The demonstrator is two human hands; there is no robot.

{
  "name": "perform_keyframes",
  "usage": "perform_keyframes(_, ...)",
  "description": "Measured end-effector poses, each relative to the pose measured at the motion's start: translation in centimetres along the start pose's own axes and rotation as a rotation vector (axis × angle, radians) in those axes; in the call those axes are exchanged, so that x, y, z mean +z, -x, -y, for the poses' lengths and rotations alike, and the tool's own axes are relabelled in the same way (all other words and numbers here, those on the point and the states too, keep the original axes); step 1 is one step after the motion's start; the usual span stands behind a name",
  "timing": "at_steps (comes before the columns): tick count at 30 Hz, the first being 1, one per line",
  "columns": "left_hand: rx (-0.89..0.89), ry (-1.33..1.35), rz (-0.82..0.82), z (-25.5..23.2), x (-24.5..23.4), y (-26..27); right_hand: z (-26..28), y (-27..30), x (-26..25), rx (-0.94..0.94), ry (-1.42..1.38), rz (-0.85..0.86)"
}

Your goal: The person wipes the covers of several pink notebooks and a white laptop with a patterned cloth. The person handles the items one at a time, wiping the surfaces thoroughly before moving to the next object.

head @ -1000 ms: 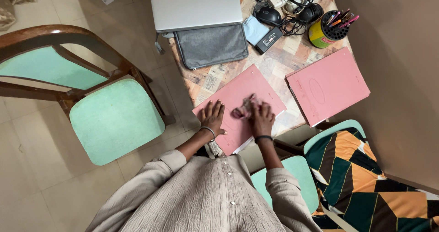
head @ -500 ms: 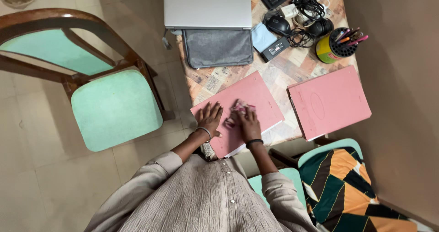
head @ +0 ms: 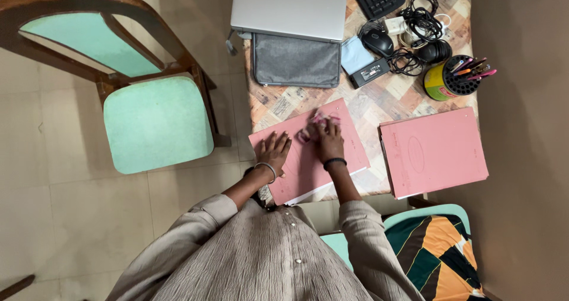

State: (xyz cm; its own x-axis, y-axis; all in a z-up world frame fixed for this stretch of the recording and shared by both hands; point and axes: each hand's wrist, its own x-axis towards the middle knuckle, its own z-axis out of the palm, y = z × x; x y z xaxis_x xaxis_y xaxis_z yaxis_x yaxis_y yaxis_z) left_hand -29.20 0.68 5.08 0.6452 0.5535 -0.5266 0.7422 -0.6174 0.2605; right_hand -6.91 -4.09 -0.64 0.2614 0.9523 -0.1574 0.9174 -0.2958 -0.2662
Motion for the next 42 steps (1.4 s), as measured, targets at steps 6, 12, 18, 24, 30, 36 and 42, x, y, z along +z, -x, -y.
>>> perform_keyframes(6,0.01,0.095,-0.024,0.2,0.2,0.1,-2.6,3.1,1.6,-0.059,0.13,-0.009)
perform_keyframes(12,-0.002,0.096,-0.032,0.0,0.3,0.3,-3.8,-2.0,-1.2,0.157,-0.02,-0.035)
perform_keyframes(18,-0.004,0.12,-0.042,0.4,0.5,0.3,-1.1,-5.1,-0.5,0.129,0.012,0.025)
perform_keyframes(24,0.004,0.129,-0.041,0.5,0.8,0.2,0.0,0.9,0.9,-0.143,0.1,0.063)
perform_keyframes(30,0.001,0.131,-0.033,0.6,0.6,0.3,-2.6,-1.2,-1.2,0.058,-0.005,-0.008)
perform_keyframes(36,0.016,0.131,-0.07,0.9,1.3,0.3,-0.7,-4.5,-1.0,0.171,0.03,0.007)
perform_keyframes(42,0.02,0.143,-0.046,1.3,2.5,-0.6,1.9,0.7,1.2,-0.095,0.053,0.028)
